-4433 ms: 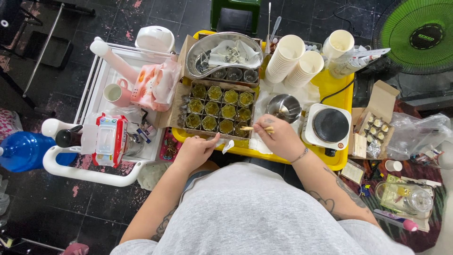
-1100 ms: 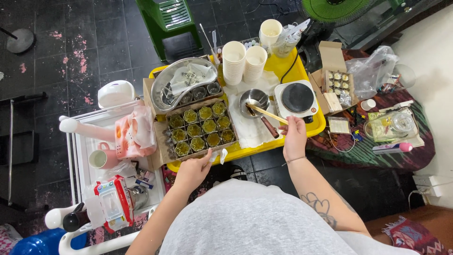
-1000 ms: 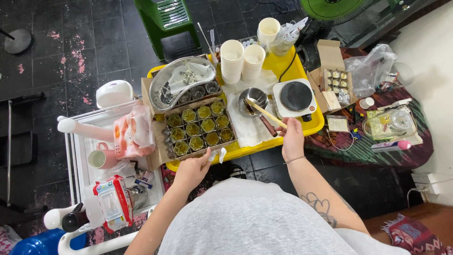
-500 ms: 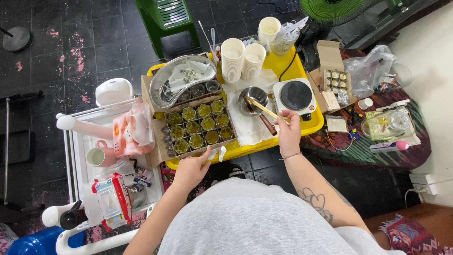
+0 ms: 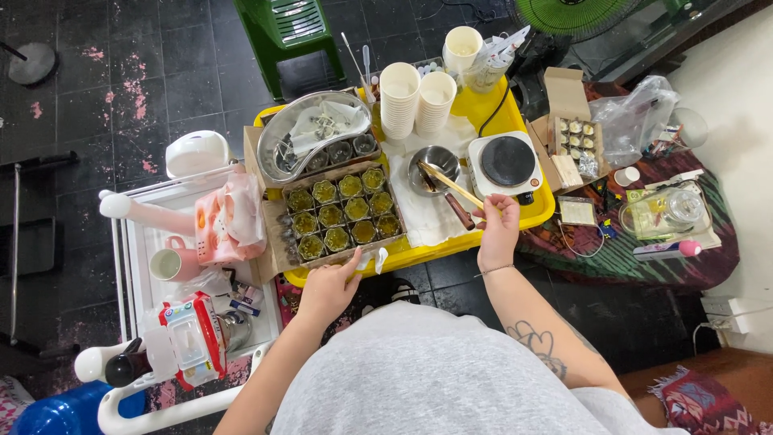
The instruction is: Preparing and inserting wicks into small candle containers.
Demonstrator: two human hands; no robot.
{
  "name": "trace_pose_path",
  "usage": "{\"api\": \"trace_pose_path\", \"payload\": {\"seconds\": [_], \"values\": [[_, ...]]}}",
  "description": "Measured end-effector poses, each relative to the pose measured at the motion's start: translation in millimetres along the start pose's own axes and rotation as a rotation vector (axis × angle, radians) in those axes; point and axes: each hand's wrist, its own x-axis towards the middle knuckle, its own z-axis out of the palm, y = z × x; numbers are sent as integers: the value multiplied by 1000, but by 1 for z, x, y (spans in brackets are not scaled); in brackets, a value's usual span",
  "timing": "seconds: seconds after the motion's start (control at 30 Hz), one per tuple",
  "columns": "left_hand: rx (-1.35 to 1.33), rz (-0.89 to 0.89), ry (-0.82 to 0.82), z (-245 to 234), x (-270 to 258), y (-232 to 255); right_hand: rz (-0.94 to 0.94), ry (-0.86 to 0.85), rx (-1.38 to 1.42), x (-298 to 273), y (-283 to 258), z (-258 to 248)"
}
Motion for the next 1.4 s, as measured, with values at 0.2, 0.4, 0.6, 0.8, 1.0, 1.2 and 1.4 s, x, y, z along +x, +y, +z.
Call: {"api": "trace_pose_path", "payload": {"seconds": [0.2,0.4,0.6,0.8,1.0,1.2,1.4], "values": [[-9,-20,-36,-4,1,3,-370,-33,-566,-2,6,-12],[11,-20,-44,-9,0,7,-687,8,-904,-17,-28,-7],[-91,25,36,-4,-1,4,-732,4,-804,-38,-54,-5],[-255,137,353,-12,-1,10,-570,7,-560,-41,-71,-2],[-270,170,629,-45,29,23,-439,-208,-477,-27,-85,-3],[-78,97,858,-89,111,7,-698,-452,-864,-7,-158,25],[62,-31,749,-91,225,-26,-627,-640,-907,28,-176,28]]}}
